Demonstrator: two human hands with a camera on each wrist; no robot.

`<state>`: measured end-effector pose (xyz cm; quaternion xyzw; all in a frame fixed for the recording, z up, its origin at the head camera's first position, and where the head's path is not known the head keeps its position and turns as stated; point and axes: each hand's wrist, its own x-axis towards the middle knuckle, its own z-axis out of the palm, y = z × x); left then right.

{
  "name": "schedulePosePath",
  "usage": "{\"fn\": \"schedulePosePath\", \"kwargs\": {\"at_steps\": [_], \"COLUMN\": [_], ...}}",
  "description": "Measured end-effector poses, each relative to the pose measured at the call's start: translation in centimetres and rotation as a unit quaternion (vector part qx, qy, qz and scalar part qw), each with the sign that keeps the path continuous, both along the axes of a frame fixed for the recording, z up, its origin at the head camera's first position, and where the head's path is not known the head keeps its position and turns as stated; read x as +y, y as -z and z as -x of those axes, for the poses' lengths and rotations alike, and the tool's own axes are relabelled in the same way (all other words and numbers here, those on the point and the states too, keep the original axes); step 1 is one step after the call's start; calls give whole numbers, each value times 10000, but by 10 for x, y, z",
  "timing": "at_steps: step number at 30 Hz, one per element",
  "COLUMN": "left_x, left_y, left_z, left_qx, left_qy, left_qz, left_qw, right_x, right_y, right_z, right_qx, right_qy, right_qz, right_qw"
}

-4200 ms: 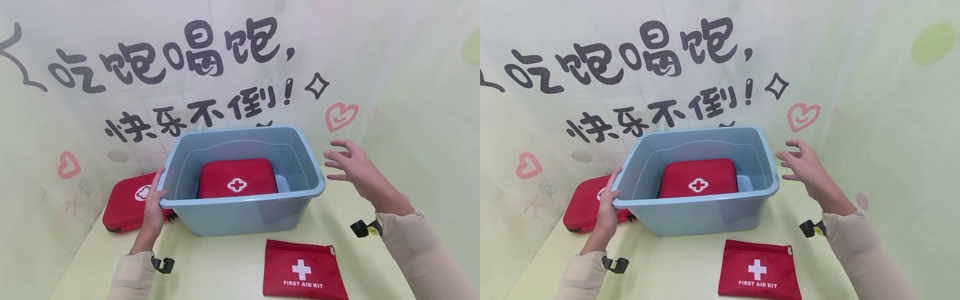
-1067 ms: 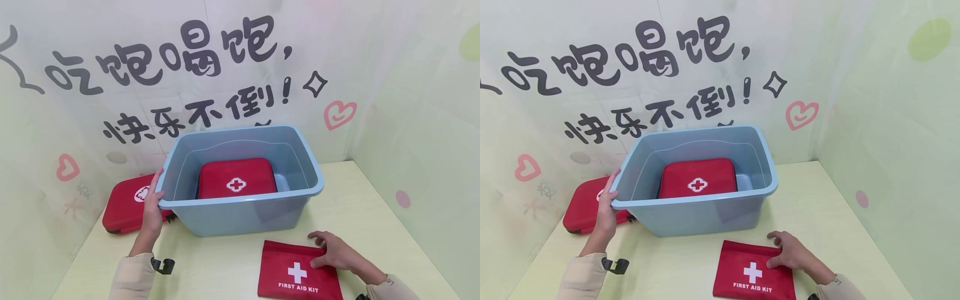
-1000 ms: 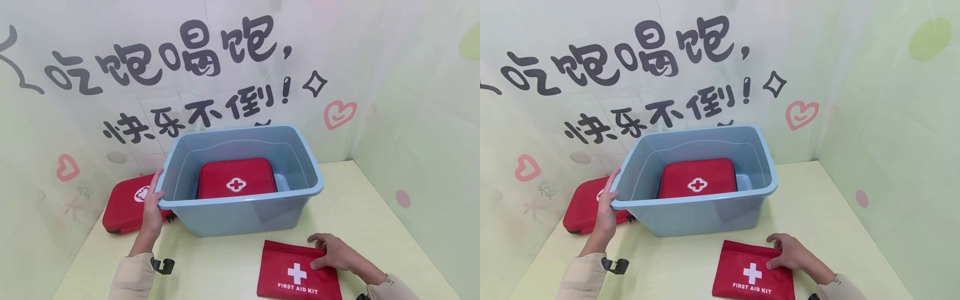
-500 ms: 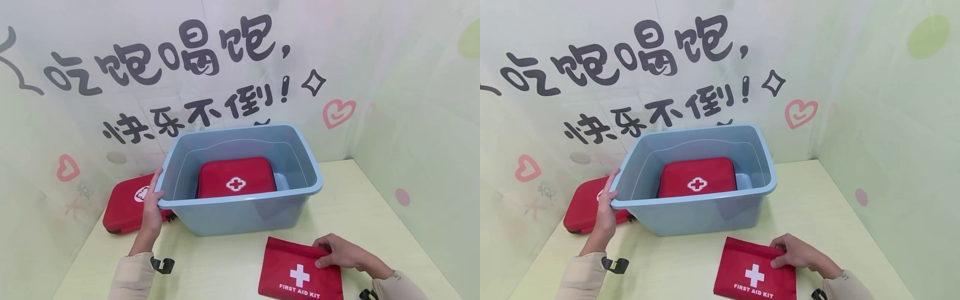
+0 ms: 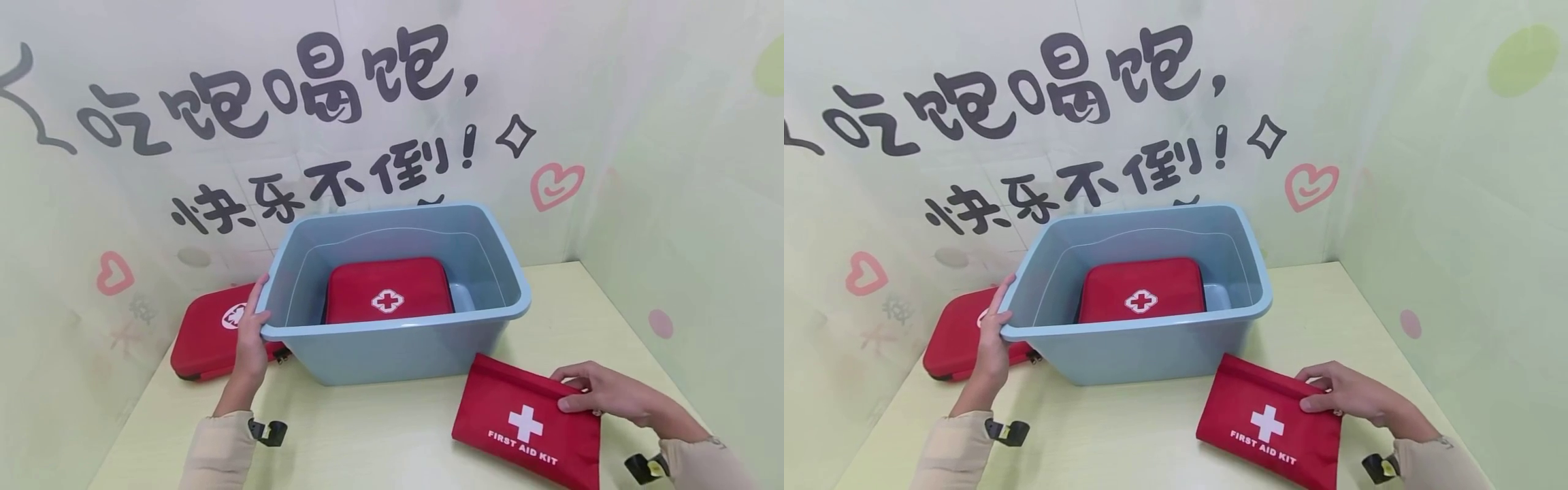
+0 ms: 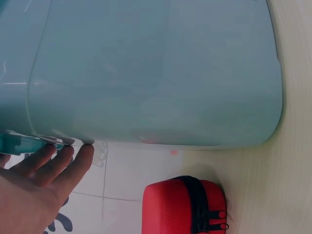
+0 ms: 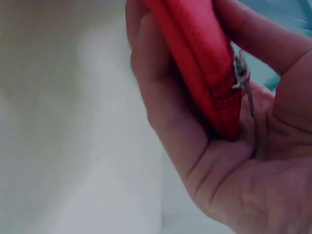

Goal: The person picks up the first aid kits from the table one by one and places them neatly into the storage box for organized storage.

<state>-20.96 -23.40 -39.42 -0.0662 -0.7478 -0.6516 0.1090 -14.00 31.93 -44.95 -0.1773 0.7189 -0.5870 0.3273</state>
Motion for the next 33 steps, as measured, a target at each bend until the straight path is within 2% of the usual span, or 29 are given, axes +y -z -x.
{"fn": "schedulePosePath", "kwargs": {"at_steps": [5,10,16,20,23,33], "left_x": [1,0,1,1,1,1], "left_y": [-1,-2,-3,-3,-3,-3], "left_z": [0,0,0,-1,0,-1], "left_qx": [1,-24,-40,-41,-30,-61], "left_qy": [10,14,40,38,41,43], "left_qz": [-21,-43,-16,-12,-25,-23], "left_qw": [10000,10000,10000,10000,10000,10000], "right_x": [10,12,24,37,48,63], "right_y": [-16,-37,-66,-82,-91,-116], "right_z": [0,3,9,10,10,13], "right_qx": [147,196,323,652,810,388], "right_qy": [-306,-479,-462,-130,-15,-680], "right_qz": [291,219,-274,-825,-1019,-493], "right_qw": [9990,9984,9980,9944,9915,9957]}}
